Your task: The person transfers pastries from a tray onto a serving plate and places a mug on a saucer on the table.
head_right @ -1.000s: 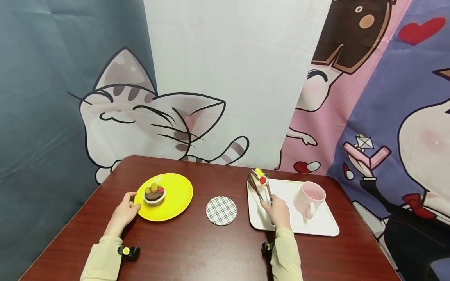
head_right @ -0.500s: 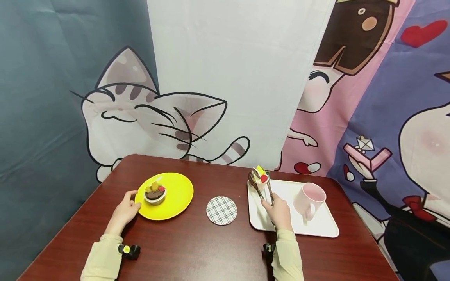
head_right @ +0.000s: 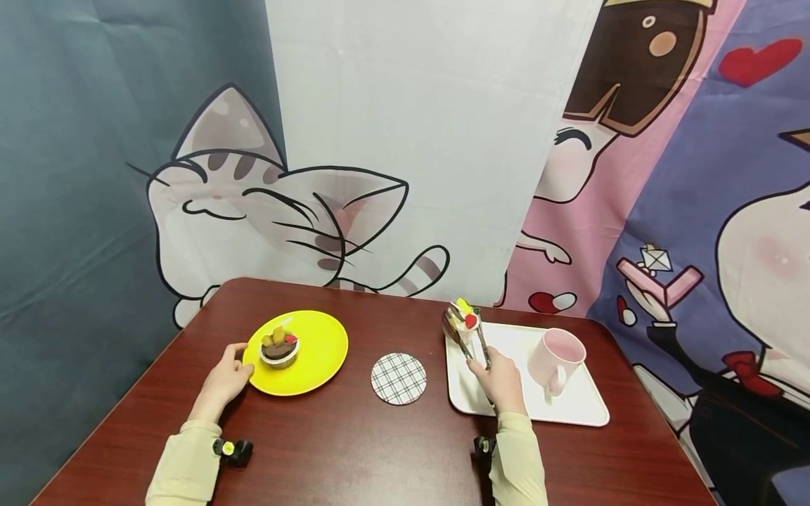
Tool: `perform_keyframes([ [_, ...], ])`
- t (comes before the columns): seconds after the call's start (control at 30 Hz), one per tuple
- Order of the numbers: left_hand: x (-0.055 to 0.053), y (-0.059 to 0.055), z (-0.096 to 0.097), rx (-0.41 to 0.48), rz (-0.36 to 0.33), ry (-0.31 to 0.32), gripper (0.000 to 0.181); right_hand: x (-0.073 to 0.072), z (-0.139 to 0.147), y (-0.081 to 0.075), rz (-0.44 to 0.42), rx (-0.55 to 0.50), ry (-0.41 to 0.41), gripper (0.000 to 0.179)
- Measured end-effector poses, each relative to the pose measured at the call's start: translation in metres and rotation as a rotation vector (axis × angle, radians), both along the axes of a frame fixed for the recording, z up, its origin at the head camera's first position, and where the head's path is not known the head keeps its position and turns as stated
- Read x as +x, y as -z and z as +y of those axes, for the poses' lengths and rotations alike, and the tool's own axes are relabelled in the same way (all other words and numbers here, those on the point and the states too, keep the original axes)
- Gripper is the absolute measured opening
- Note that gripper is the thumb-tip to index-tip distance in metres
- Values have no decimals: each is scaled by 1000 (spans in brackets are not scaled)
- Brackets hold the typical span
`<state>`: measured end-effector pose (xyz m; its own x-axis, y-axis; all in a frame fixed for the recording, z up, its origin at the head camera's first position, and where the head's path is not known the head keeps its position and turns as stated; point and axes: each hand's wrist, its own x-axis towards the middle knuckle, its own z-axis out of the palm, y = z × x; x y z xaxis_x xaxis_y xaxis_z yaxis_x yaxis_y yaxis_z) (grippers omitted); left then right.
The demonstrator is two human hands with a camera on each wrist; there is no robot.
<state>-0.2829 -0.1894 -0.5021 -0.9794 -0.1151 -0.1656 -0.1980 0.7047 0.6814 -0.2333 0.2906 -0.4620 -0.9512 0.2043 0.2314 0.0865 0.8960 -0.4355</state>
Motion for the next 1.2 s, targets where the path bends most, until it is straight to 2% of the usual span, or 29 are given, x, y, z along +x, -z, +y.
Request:
perform_keyframes([
  [0.33, 2, 1, -1, 2, 7, 0, 51, -4, -11, 4, 2, -2, -42, 38],
  [0.67, 0, -1, -1, -2, 17, 8, 51, -6, -27, 1, 4, -18, -68, 43],
  [0.9, -1, -1, -1, -1, 19, 8, 51, -10, -42, -5, -33, -41, -77, 51],
  [1.2, -1, 0, 0, -9, 19, 0, 51, -14, -62, -6, -68, -78, -92, 47],
])
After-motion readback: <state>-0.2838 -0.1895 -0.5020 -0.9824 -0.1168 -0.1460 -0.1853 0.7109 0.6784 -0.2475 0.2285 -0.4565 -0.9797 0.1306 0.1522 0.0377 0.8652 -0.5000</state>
